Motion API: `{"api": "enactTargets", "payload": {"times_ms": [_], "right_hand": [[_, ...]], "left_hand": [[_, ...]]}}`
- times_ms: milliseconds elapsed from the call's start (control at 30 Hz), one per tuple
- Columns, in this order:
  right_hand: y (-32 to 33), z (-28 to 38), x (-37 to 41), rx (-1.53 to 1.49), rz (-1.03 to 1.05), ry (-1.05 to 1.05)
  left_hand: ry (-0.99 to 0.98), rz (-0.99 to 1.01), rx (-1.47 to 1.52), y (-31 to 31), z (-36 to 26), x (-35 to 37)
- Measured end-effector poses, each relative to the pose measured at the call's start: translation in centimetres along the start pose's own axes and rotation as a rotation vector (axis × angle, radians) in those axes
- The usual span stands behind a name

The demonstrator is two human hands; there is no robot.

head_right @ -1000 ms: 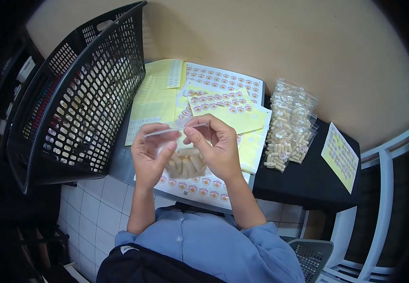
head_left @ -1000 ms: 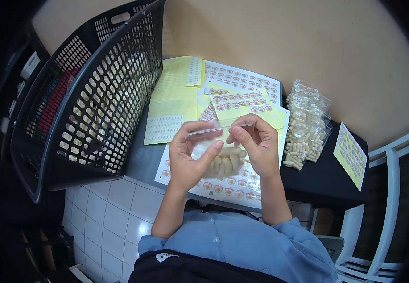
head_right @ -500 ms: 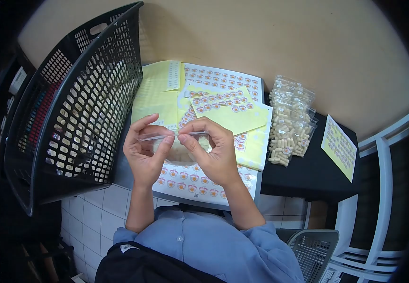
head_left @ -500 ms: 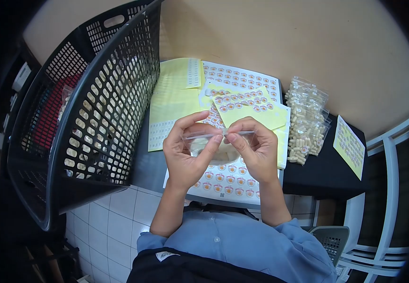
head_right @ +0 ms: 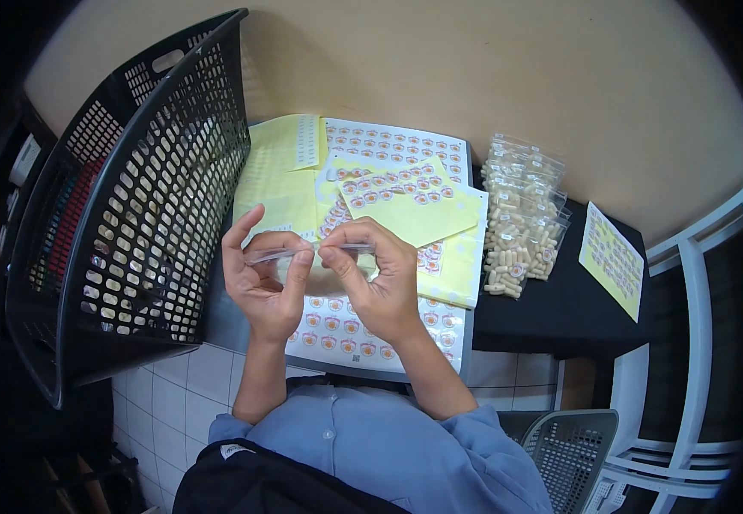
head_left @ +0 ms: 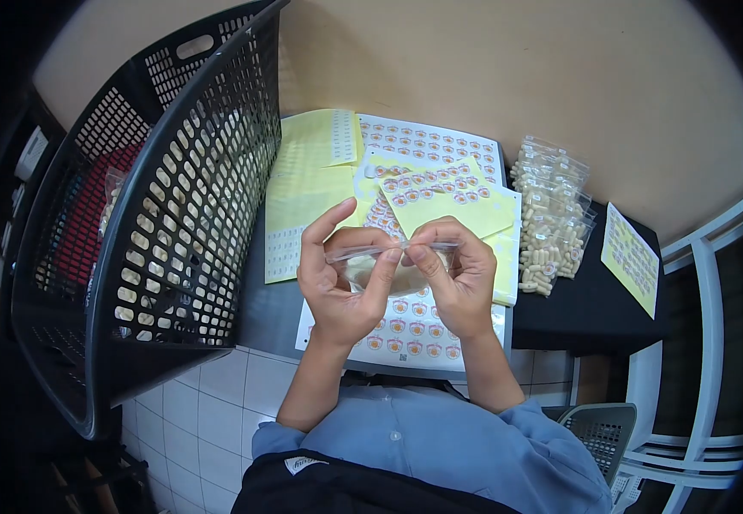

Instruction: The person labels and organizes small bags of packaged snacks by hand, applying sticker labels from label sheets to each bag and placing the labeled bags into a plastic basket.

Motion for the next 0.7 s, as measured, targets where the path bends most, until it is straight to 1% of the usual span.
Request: {"api": "enactTargets", "payload": {"times_ms": [133,200,233,300,533,633,700], "right_hand": [[0.2,-0.2,0.0,-0.005,0.018,0.003],[0.3,1.4,0.0,0.044,-0.027,0.168],[0.6,1.4,0.0,0.043,-0.025,0.168],[1.2,0.4,0.1,-0.074,0.007,0.072],[1.9,1.2,0.2,0.031,0.04,0.137],[2.1,1.6,0.2,-0.048,0.016,0.152],[2.6,1.3,0.1,-0.192,-0.031,0.089]], "left_hand": [[0.066,0.025,0.001,-0.5,0.2,0.0],[0.098,0.023,0.015,-0.7,0.4,0.1],[0.1,0.015,0.014,-0.7,0.5,0.1],[0.104,0.008,0.012,-0.9,0.6,0.2],[0.105,0.007,-0.008,-1.9,0.1,0.6],[0.106,-0.004,-0.02,-2.1,0.1,0.7],[0.11,-0.009,-0.023,-2.3,0.1,0.7]]}}
Point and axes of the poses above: each hand's wrist, its own x-axis away from the middle knuckle, its own y-axis out of the back of the hand, z = x × y, the point moved 9 cm from there along -x, towards the middle knuckle, and after that the axes turned 14 degrees about -x, right-handed, at the moved point
